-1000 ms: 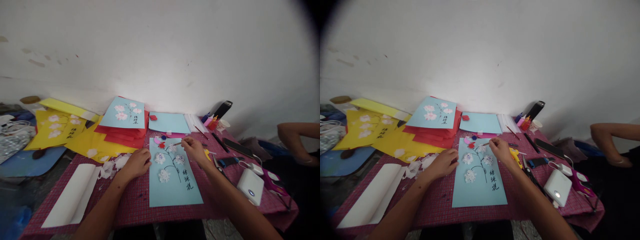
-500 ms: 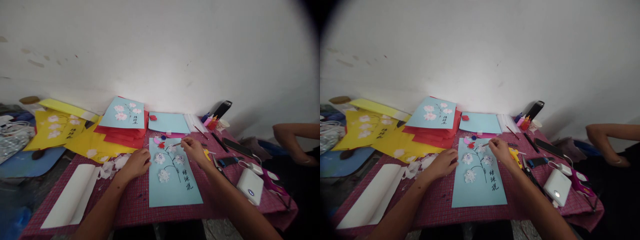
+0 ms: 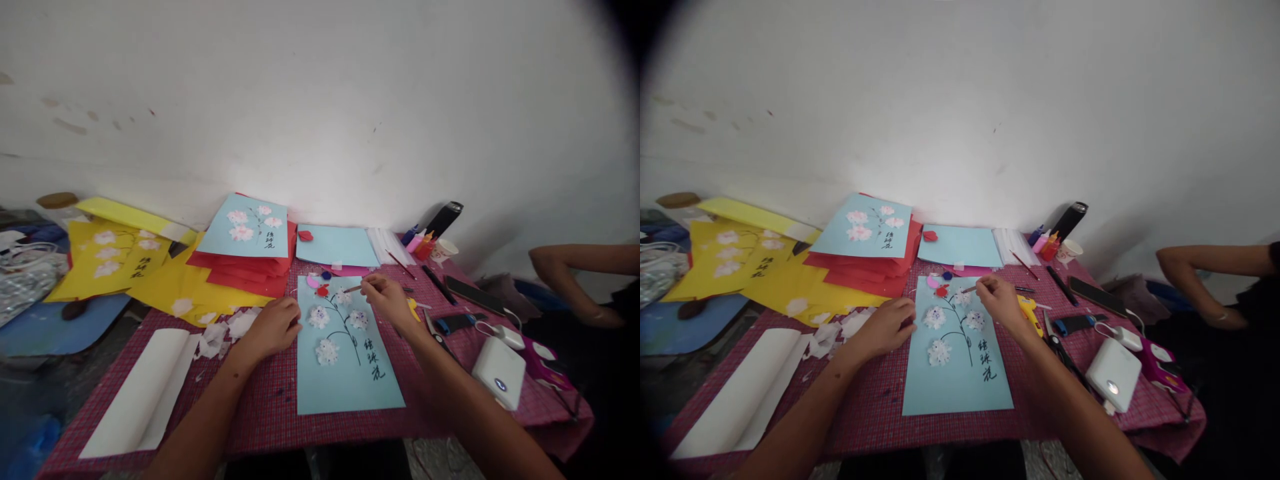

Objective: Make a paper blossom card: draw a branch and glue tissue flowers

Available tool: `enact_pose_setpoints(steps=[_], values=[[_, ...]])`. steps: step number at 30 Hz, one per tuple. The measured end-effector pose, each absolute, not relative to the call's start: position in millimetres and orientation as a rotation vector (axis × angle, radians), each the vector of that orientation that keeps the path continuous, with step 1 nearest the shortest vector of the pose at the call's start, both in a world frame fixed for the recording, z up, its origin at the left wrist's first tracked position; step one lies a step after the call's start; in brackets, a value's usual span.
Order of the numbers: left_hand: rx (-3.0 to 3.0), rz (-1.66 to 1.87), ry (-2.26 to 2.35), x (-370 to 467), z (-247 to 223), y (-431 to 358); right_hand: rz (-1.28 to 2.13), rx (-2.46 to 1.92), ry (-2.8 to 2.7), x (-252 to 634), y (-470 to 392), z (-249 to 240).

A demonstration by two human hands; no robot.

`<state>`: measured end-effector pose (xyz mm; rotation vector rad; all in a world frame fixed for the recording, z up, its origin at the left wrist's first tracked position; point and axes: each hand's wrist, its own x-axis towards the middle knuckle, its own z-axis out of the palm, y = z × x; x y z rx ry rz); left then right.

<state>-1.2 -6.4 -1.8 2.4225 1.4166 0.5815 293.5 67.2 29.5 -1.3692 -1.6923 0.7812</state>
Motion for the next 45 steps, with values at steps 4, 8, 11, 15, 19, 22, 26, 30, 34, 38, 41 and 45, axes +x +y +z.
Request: enact_pose_setpoints(steps=[4,8,11,15,19,22,26,30,34,38,41,45], values=[[2.426,0.582,1.415,-1,-2,-7,0.728,-1.383,-1.723,295,67,27],[2.419,0.577,1.425,-1,-3,-6,0.729,-1.369,-1.687,296,68,29],[2.418,0.578,1.425,-1,-3,-6,0.732,-1.382,-1.717,293,69,30],[2.42,0.584,1.42,-1,-2,-7,0.731,-1.396,-1.775,291,69,28],[2.418,0.589,1.414,-2,-2,-7,0.717,-1.376,-1.719,292,69,27],[2.414,0.581,1.418,-1,-2,-7,0.719,-1.386,-1.754,291,70,27],[2.421,0.579,1.414,-1,-2,-6,0.731,-1.385,-1.777,290,68,29],[2.42,0.581,1.423,-1,-2,-7,0.759,-1.356,-1.703,291,71,36],[2.428,0.572,1.418,-1,-2,-7,0.726,-1.357,-1.733,278,87,37],[2.436,0.567,1.432,-1,-5,-6,0.552,-1.398,-1.902,258,107,25],[2.443,0.566,1.436,-1,-6,-6,0.501,-1.411,-1.952,250,116,16],[2.451,0.567,1.444,-1,-4,-6,0.483,-1.425,-1.963,252,118,12]])
